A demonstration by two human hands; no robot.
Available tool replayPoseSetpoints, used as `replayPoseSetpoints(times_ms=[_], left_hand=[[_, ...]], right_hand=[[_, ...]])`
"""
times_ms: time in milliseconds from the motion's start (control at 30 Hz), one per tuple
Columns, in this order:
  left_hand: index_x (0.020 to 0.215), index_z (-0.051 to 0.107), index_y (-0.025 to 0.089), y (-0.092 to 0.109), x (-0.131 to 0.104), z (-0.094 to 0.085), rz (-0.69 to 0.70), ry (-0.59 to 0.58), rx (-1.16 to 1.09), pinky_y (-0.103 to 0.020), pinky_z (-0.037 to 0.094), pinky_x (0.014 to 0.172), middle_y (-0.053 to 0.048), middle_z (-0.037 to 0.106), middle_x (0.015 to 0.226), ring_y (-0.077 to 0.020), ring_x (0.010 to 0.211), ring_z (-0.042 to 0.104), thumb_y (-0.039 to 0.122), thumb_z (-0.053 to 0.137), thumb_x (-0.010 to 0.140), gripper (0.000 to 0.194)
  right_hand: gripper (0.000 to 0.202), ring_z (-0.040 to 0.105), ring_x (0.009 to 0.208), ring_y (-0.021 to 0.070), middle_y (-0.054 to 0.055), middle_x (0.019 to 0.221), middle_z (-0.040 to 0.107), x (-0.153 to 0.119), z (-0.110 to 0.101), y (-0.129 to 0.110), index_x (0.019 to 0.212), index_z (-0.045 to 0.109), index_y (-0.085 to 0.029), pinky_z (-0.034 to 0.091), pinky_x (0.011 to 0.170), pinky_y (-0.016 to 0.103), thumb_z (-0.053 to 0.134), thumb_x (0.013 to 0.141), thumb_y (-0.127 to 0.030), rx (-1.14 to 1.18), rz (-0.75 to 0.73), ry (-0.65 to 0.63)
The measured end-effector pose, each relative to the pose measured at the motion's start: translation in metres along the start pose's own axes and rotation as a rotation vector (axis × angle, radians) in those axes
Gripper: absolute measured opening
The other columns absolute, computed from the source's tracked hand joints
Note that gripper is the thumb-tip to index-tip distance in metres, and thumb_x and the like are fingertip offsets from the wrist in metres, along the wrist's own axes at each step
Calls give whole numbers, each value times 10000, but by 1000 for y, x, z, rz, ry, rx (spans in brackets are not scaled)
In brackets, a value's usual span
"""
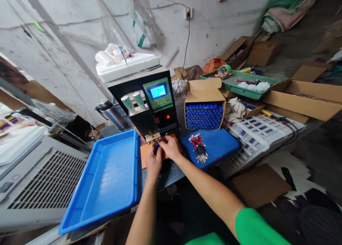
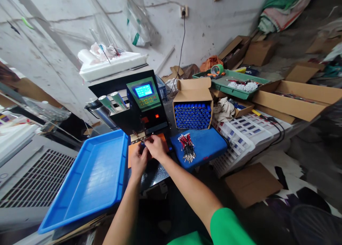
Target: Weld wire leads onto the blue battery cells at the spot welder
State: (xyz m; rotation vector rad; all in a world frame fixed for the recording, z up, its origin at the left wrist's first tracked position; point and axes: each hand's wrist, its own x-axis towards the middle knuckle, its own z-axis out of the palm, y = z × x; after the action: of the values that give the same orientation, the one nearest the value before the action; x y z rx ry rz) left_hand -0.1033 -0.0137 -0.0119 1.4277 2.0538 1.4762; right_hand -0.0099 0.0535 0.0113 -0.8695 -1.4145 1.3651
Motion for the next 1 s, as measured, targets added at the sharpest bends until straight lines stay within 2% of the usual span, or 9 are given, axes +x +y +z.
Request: replayPoseSetpoints(times_ms=[300, 433, 533, 767, 833, 900, 1000], left_hand=[[1153, 662, 198, 0, -1, 2, 19, -9, -32, -339, 517, 842, -75, 719, 1001, -216, 931, 661, 421, 548, 894, 360], [1141, 665, 194, 3, 0, 1, 22, -8, -31, -340, 517, 846, -80, 720, 1008, -215, 928, 664, 424, 557, 888, 359], [1128, 667, 190, 2, 0, 1, 31, -2, -48, -333, 520, 840, -79, 722, 997, -217, 941, 665, 432, 569, 878, 362], [1035, 676, 176, 9, 3, 0, -22, -28, -63, -295, 522, 719, -41, 702, 849, -176, 751, 643, 440, 622, 840, 332], [1108, 657, 171, 12, 1, -3, -28, -16, -128, -310, 537, 766, -55, 714, 919, -184, 807, 665, 433, 638, 831, 383], [1174, 639, 173, 12, -6, -8, -29, 39, -184, -343, 541, 863, -86, 714, 1069, -207, 949, 680, 439, 617, 851, 419], [1123, 672, 186, 9, -24, -18, 0, 103, -116, -396, 516, 963, -98, 704, 1147, -231, 1069, 663, 443, 547, 904, 360]], right_hand=[[152, 640, 767, 182, 14, 798, 701, 1, -12, 12, 805, 656, -205, 480, 703, 273, 640, 823, -355, -65, -69, -64], [224, 590, 678, 167, 5, 691, 652, 1, -19, 16, 708, 626, -196, 447, 644, 266, 618, 836, -381, -130, -106, -104], [260, 553, 621, 154, -9, 614, 607, 1, -22, 16, 640, 598, -195, 420, 594, 256, 633, 813, -385, -95, -102, -138], [390, 455, 444, 95, -46, 467, 510, 3, -30, 8, 567, 547, -193, 339, 440, 210, 731, 714, -503, 160, 82, -237], [391, 417, 409, 76, -53, 455, 505, 5, -32, 7, 570, 552, -190, 301, 411, 200, 746, 692, -507, 201, 130, -238], [376, 392, 388, 65, -57, 448, 506, 7, -33, 8, 583, 565, -186, 271, 392, 193, 751, 682, -498, 226, 167, -237], [355, 399, 391, 60, -47, 475, 542, 9, -32, 9, 592, 577, -180, 251, 383, 186, 758, 666, -476, 256, 203, -222]])
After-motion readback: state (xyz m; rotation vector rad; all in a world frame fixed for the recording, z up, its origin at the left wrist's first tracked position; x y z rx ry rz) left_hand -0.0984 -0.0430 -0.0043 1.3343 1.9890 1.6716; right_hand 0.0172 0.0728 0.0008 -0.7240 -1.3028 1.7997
